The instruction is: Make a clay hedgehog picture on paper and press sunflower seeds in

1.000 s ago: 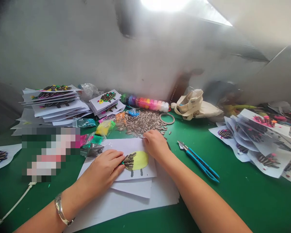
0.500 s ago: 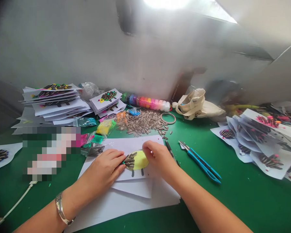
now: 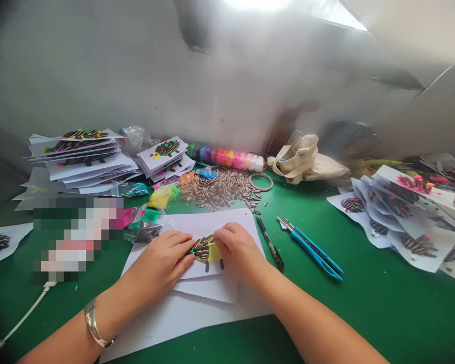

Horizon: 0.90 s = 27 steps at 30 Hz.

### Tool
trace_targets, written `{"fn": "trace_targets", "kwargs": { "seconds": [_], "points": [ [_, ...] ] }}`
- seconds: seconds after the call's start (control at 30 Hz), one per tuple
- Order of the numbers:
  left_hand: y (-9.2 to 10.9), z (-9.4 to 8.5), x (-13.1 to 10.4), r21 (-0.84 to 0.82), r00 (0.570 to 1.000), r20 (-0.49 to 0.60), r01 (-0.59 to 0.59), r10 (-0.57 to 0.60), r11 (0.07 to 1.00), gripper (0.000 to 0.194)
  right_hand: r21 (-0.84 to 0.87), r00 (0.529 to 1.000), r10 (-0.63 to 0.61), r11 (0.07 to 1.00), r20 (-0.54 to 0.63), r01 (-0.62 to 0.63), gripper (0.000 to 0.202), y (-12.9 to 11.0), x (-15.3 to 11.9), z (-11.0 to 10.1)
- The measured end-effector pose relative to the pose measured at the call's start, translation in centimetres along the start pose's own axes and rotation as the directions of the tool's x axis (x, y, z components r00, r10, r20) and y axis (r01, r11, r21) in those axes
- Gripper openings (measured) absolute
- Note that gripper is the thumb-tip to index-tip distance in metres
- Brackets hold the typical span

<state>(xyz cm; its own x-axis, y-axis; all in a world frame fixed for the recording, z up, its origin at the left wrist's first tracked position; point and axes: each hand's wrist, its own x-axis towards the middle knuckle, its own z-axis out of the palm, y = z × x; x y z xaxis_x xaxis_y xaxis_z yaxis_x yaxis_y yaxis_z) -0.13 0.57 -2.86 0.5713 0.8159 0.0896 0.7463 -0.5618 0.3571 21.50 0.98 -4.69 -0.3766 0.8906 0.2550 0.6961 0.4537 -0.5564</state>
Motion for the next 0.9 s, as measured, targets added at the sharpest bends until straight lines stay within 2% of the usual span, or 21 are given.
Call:
{"fn": "trace_targets", "kwargs": {
  "seconds": [0.37, 0.63, 0.9],
  "points": [
    [0.1, 0.2, -0.1, 0.024, 1.000, -0.013, 0.000, 0.000, 1.000, 0.020, -0.097, 0.999, -0.043, 0.994, 0.005, 0.043, 0.022, 0.5, 0.3, 0.8],
    [0.0, 0.4, -0.2, 0.041, 1.000, -0.026, -0.004, 0.005, 0.999, 0.020, -0.081, 0.998, -0.053, 0.995, 0.032, 0.055, 0.022, 0.0, 0.5, 1.3],
    [-0.1, 0.4, -0.2, 0.039, 0.999, -0.039, -0.006, 0.008, 0.999, 0.020, -0.150, 0.998, -0.012, 0.989, -0.057, 0.003, 0.017, 0.3, 0.5, -0.3]
  ]
}}
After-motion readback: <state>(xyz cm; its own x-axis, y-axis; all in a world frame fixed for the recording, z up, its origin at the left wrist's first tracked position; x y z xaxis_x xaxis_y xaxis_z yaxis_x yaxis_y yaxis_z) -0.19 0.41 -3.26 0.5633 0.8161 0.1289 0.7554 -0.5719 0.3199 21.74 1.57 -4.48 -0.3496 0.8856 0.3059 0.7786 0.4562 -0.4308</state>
